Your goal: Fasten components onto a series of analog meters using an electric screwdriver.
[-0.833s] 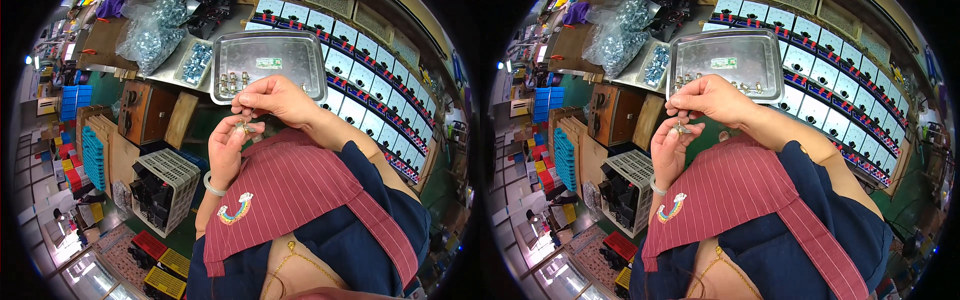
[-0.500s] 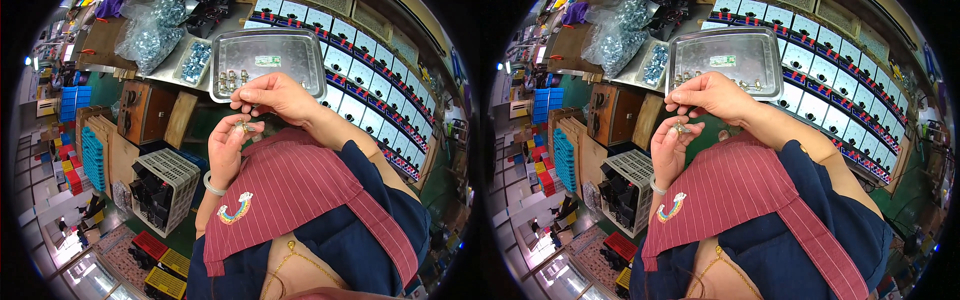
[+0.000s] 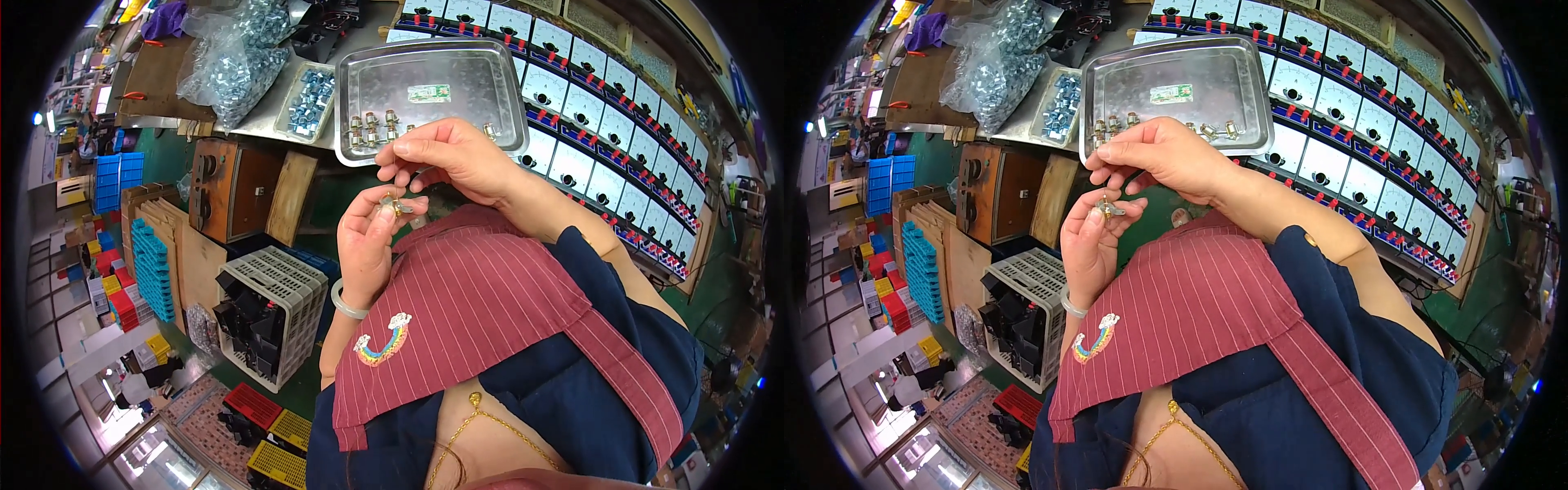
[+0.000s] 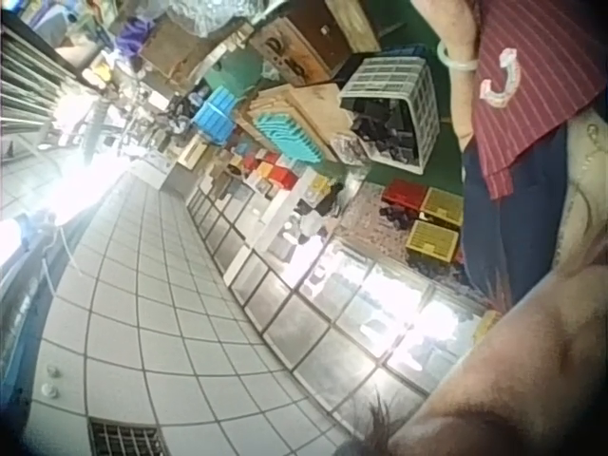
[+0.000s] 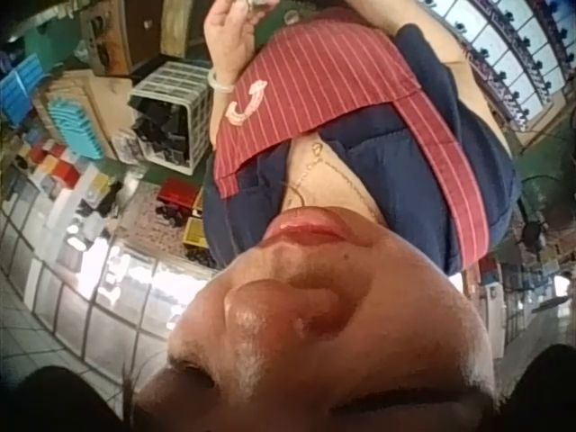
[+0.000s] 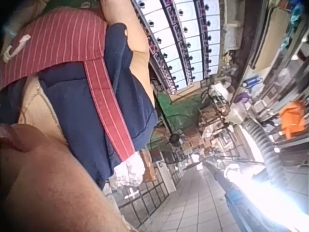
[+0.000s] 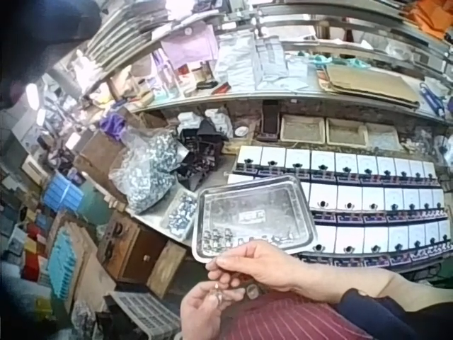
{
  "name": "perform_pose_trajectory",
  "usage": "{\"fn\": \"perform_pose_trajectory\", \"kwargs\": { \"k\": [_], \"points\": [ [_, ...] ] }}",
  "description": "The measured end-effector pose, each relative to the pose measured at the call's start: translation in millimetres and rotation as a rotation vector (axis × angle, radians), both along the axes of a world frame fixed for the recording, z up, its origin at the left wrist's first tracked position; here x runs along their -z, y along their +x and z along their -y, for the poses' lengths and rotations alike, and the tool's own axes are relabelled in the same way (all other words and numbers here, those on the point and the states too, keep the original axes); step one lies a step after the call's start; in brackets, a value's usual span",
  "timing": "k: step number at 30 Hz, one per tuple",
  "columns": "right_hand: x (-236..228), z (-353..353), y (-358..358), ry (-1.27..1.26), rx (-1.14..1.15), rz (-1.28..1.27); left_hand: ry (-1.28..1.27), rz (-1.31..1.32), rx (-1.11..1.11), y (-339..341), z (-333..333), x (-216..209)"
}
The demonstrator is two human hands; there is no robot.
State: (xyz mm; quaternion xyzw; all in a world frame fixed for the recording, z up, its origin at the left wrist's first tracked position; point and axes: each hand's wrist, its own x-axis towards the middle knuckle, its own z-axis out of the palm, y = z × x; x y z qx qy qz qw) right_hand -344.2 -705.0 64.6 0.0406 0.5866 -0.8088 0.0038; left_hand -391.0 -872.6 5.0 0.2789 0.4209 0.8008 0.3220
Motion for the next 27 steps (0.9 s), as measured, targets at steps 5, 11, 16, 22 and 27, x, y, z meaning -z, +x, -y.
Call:
{"fn": "perform_pose_trajectory", "kwargs": {
  "k": [5, 11, 16, 22, 27],
  "points": [
    [3.0, -0.7, -0.9, 0.084, 0.025, -0.029, -0.011, 0.007, -0.009, -1.9, -1.5, 0.8],
    [6.9, -2.1, -2.7, 0.176, 0.045, -0.060, -0.018, 0.011, 0.024, -5.4, -0.3, 2.4],
    [7.5, -3.8, -3.5, 0.166, 0.061, -0.053, -0.021, 0.018, 0.035, -6.8, -0.5, 2.7],
    [10.0, -7.6, -6.0, 0.127, 0.063, -0.028, -0.015, 0.042, 0.060, -7.3, -1.8, 2.0],
    [7.7, -9.8, -5.2, 0.158, 0.050, -0.108, -0.007, 0.041, 0.073, -8.2, -3.1, 1.7]
  ]
}}
